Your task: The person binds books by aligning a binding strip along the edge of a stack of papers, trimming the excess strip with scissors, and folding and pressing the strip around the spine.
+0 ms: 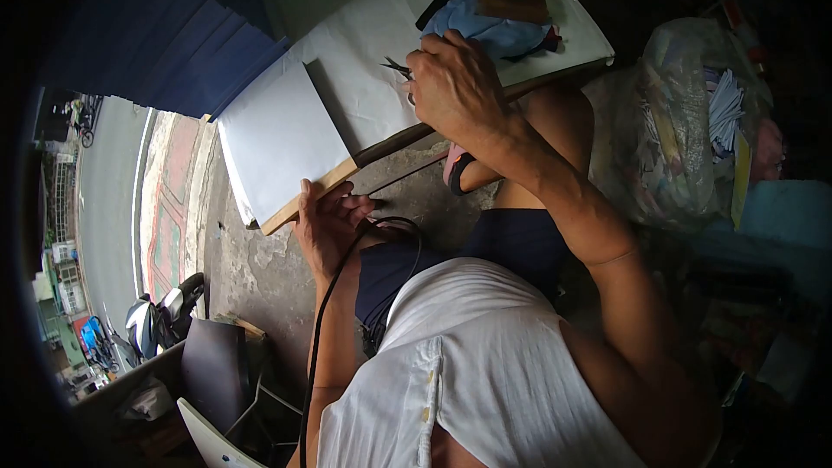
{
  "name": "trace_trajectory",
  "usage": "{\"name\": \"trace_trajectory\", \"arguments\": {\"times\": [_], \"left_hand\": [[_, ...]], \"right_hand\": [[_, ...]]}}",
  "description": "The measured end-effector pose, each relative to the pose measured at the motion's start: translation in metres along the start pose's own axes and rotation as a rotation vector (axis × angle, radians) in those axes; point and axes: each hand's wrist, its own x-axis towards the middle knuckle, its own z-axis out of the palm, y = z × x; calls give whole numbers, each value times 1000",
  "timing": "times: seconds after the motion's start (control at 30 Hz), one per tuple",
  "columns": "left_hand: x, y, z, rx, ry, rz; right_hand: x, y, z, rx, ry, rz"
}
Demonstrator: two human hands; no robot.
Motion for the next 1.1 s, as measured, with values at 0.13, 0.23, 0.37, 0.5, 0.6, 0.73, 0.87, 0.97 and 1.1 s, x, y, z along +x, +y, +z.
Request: {"name": "trace_trajectory", "arguments": {"times": [0.13, 0.23, 0.37, 0.5, 0.6, 0.73, 0.87, 0.97, 1.1], "left_hand": [[-4, 0, 11, -73, 15, -1], [-5, 4, 15, -35, -19, -46], [-6, 4, 22, -30, 27, -54], [-6, 1, 25, -41, 24, -67], [-10, 2, 34, -67, 3, -92], [-9, 3, 34, -56, 10, -123], [-5, 2, 31, -32, 15, -163], [-2, -7, 23, -57, 3, -88], [-3, -21, 24, -118, 4, -14]], "right_hand": [[-27, -13, -8, -24, 36, 9], [-36, -10, -13, 3, 38, 16], [-37, -15, -18, 2, -64, 78], [-38, -19, -23, -60, -111, 116], [-42, -20, -24, -59, -114, 144], [-50, -17, -19, 42, -23, 164], [-66, -10, -7, 110, 139, 89], [-78, -24, -18, 600, 106, 395], [-106, -37, -21, 1447, -415, 756]]}}
